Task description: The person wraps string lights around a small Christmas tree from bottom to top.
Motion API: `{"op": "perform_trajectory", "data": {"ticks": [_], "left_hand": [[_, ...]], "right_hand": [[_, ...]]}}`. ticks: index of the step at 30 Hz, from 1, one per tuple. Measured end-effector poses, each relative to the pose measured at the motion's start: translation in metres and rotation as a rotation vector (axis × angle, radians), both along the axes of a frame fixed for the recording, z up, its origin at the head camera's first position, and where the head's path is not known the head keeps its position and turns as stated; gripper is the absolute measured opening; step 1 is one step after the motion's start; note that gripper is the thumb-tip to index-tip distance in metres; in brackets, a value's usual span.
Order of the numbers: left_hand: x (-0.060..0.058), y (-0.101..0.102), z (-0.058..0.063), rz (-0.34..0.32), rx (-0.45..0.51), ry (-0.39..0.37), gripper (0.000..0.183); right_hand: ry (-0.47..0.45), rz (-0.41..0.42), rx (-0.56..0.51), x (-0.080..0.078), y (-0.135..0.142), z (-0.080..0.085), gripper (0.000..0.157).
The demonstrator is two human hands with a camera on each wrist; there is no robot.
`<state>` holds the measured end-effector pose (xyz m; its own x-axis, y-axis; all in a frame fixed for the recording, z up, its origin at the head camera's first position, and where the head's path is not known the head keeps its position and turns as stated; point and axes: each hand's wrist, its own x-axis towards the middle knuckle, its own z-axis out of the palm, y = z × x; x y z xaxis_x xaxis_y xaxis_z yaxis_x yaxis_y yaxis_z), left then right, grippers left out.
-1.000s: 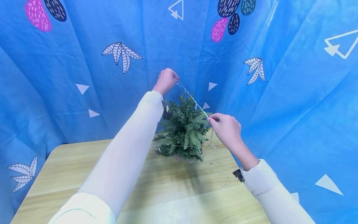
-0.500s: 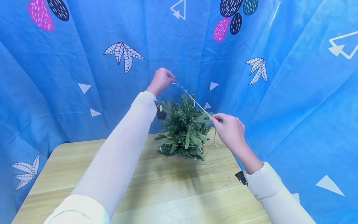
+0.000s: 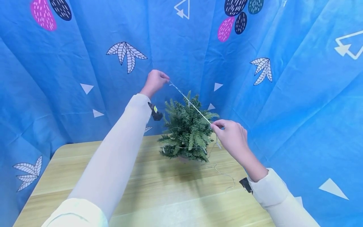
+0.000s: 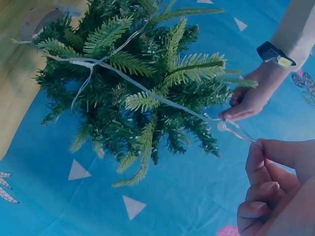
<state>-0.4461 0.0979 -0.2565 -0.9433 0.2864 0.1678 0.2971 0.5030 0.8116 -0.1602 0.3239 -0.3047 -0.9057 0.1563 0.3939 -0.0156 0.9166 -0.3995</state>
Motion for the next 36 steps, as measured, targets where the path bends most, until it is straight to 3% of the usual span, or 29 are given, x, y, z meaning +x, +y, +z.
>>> {"op": "perform_trajectory", "data": {"ticks": [8, 20, 27, 36], "left_hand": [[-0.003, -0.016, -0.006, -0.019, 0.127, -0.047, 0.022], [-0.007, -0.036, -0.022, 0.034, 0.299, -0.144, 0.024], [-0.01, -0.044, -0.031, 0.058, 0.368, -0.176, 0.026], [-0.01, -0.054, -0.047, 0.055, 0.485, -0.233, 0.027]], "right_hand": [[-0.005, 0.018, 0.003, 0.008, -0.009, 0.003, 0.028], [-0.035, 0.057, 0.014, 0.023, -0.019, 0.007, 0.023], [0.025, 0.066, -0.028, 0.029, -0.024, 0.009, 0.029], [-0.018, 0.121, -0.164, 0.036, -0.04, 0.012, 0.025]]}}
